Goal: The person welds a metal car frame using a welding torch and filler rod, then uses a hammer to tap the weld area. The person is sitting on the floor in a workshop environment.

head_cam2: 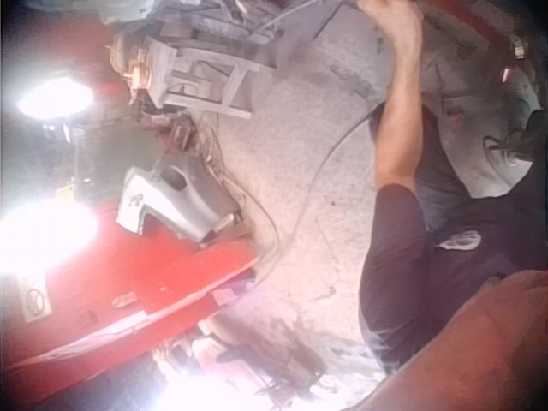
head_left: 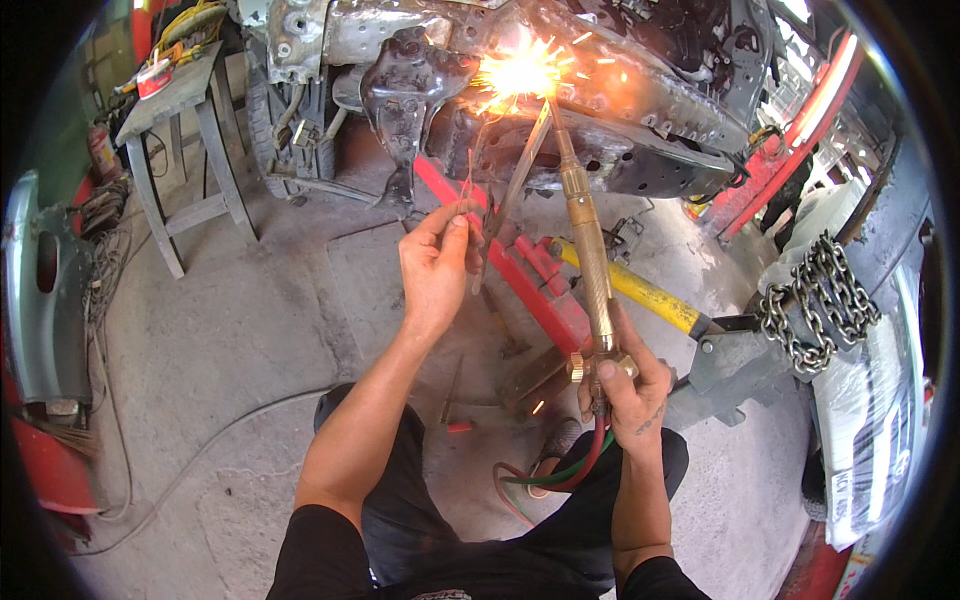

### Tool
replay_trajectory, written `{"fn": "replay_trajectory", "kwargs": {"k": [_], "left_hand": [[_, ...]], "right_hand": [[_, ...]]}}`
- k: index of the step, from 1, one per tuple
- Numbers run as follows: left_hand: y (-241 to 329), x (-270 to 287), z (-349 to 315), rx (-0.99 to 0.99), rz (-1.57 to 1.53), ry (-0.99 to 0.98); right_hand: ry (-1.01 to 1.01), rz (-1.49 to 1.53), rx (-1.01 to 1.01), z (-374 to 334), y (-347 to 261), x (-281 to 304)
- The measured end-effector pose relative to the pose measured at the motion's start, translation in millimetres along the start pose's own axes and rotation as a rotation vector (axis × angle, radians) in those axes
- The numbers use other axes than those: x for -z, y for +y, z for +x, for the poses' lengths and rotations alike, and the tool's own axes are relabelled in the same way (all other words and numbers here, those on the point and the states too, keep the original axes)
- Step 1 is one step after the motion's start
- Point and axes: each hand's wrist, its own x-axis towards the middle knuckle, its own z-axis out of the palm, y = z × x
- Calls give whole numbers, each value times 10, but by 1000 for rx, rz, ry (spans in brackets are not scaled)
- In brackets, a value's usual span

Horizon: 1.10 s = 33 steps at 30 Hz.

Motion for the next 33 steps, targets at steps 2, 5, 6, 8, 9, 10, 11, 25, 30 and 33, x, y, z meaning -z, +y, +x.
{"fn": "replay_trajectory", "kwargs": {"k": [2, 5, 6, 8, 9, 10, 11, 25, 30, 33], "left_hand": [[20, -9, 2, 6, -3, 0], [22, -19, 10, 12, -11, -1], [6, -16, 21, 6, -8, -2], [5, -14, 23, 7, -1, 1], [23, -18, 17, 13, 1, 5], [34, -20, 14, 19, 3, 9], [23, -18, 15, 20, -2, 8], [10, -37, 53, -10, -4, -2], [12, -55, 50, -1, -20, 2], [15, -51, 46, 2, -8, 2]], "right_hand": [[29, -16, 18, 8, 13, -19], [45, -19, 25, 7, 38, -25], [46, -16, 24, 5, 42, -25], [45, -17, 18, 2, 34, -31], [44, -18, 15, 2, 31, -33], [40, -16, 18, 2, 29, -32], [36, -15, 21, 2, 28, -30], [44, -20, 22, 8, 24, -19], [39, -15, 31, 2, 62, -4], [39, -1, 36, 3, 75, -6]]}}
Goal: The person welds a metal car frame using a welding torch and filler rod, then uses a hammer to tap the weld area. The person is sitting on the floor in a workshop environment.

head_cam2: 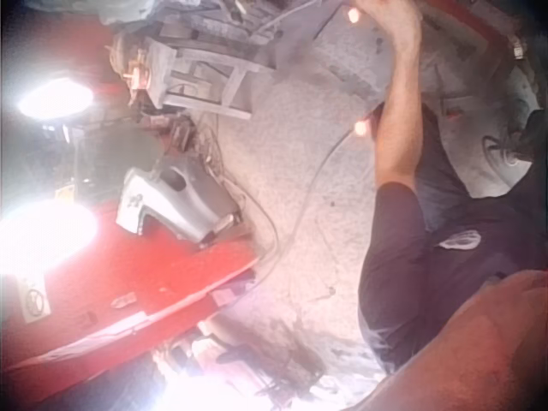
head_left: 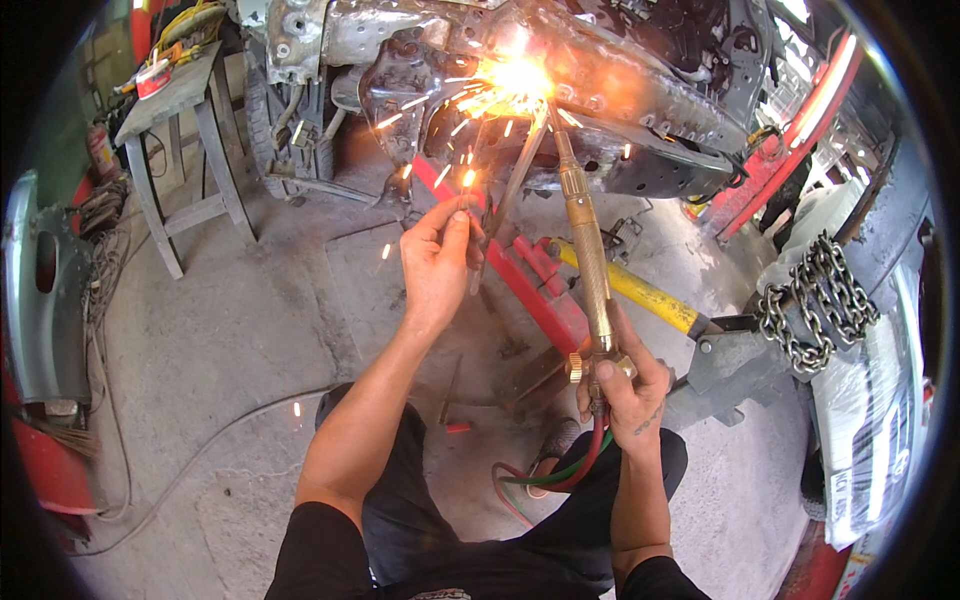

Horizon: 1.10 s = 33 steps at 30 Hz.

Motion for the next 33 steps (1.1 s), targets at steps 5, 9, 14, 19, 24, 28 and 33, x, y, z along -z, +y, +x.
{"fn": "replay_trajectory", "kwargs": {"k": [5, 9, 14, 19, 24, 28, 33], "left_hand": [[-21, 14, 5, 1, 11, -7], [-23, 1, -2, 5, 7, 2], [-18, 12, 0, 2, -11, -1], [-26, 6, -5, 0, -17, 4], [-12, -4, 4, 8, -17, 5], [-14, -10, 24, 1, -25, 6], [-7, -11, 22, 5, -18, 7]], "right_hand": [[2, -4, -7, -1, -23, -10], [5, 3, -14, -3, -27, -3], [1, -4, -10, -1, -45, -15], [1, -4, -14, -6, -35, -13], [5, -12, -14, -3, -41, -16], [1, -4, -28, -7, -39, -10], [-29, -5, -47, -10, -60, 3]]}}
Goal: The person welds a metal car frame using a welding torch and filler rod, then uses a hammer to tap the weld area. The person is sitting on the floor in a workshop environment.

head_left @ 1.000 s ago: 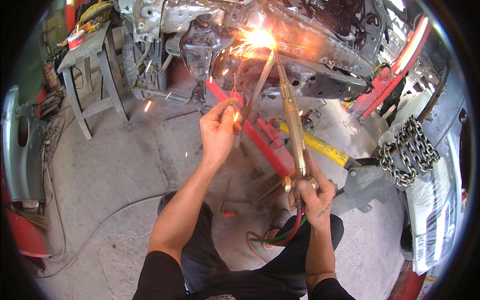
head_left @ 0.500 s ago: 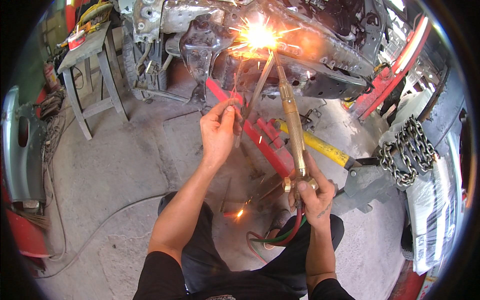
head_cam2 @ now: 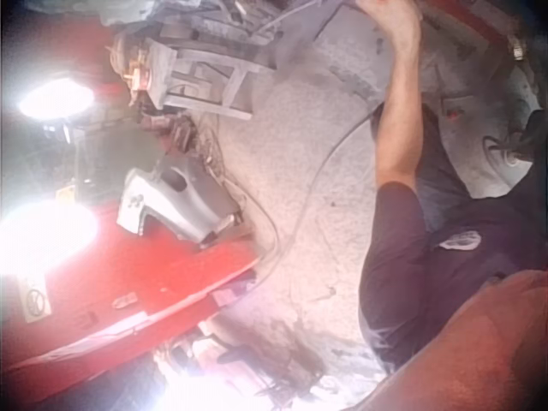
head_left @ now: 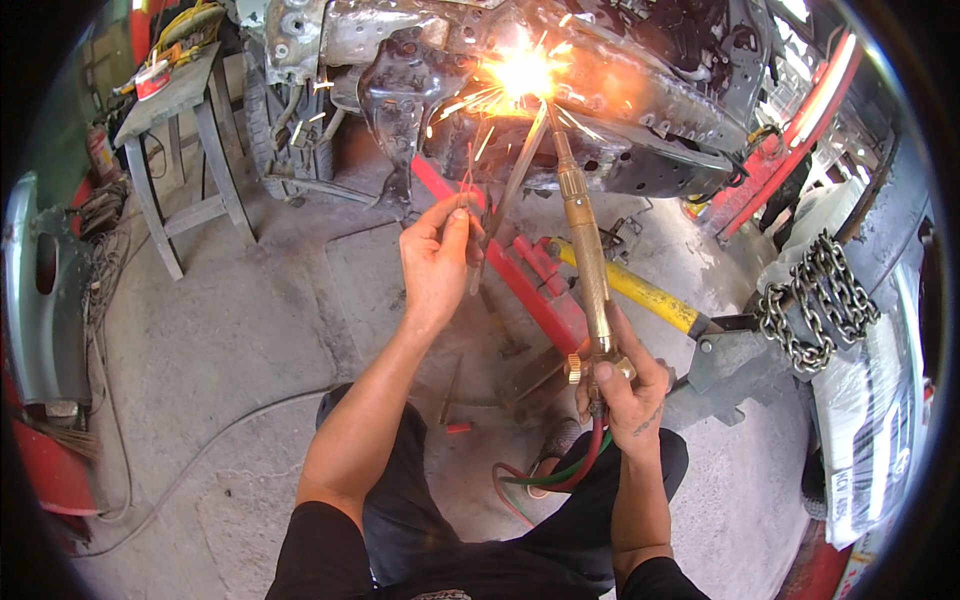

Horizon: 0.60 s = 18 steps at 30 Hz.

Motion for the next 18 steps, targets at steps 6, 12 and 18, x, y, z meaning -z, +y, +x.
{"fn": "replay_trajectory", "kwargs": {"k": [6, 12, 18], "left_hand": [[18, 15, -27, -21, -2, -22], [104, -31, -131, 29, 18, -13], [148, 32, -275, 105, -145, -133]], "right_hand": [[-13, 6, 4, -3, 14, 12], [45, -22, 18, -2, 22, -32], [-29, 34, 53, -135, 176, -55]]}}
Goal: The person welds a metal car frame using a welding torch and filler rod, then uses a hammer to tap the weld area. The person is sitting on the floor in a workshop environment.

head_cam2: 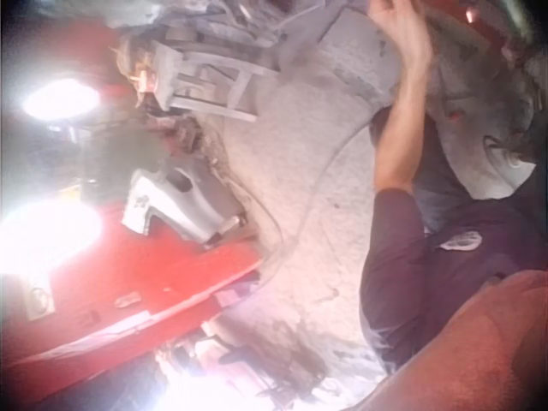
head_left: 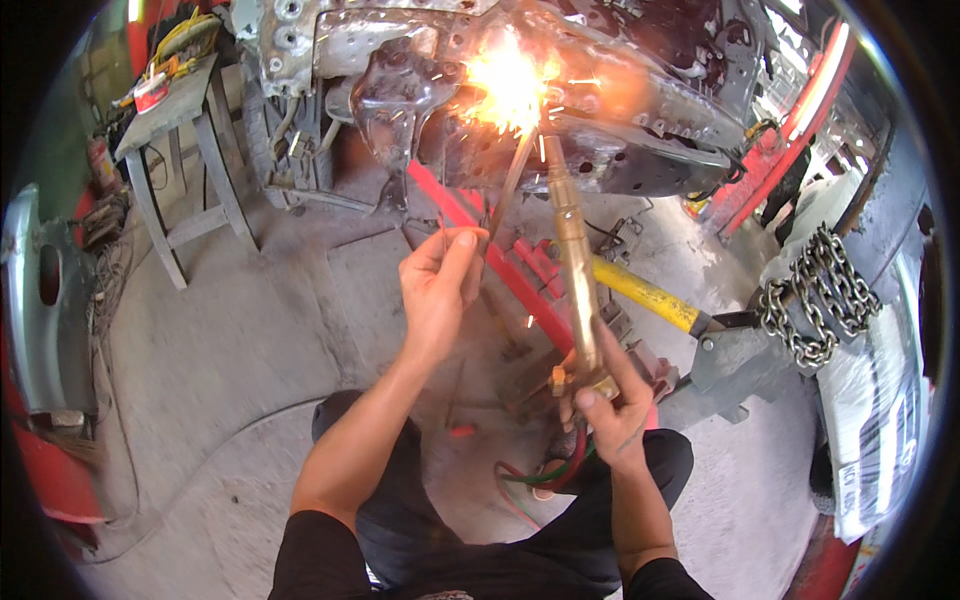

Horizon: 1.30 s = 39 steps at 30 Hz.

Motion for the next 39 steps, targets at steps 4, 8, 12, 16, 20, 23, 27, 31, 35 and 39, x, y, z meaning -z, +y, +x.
{"fn": "replay_trajectory", "kwargs": {"k": [4, 8, 12, 16, 20, 23, 27, 31, 35, 39], "left_hand": [[209, -112, -299, -26, -133, -68], [455, -214, -655, -27, -184, -89], [517, 60, -786, -44, 20, -26], [574, 379, -1136, -166, 132, 242], [457, 784, -1190, -171, 214, 448], [343, 945, -1019, -78, 230, 541], [304, 1315, -979, -26, 157, 600], [278, 1254, -969, -55, 206, 692], [292, 1375, -940, 3, 192, 677], [325, 1590, -921, 44, 152, 470]], "right_hand": [[-189, -87, 276, -63, 292, -24], [-363, -53, 353, -90, 282, -200], [-511, -15, 317, -13, 343, -270], [-444, 315, -148, 48, 832, -291], [-126, -221, -443, 68, 2551, 226], [-309, -703, -435, -676, 3840, 385], [-622, -890, -368, -1520, 4523, -84], [-572, -849, -502, -948, 4479, -536], [-306, -973, -330, -219, 4755, -555], [-433, -1260, -556, 570, 5226, 29]]}}
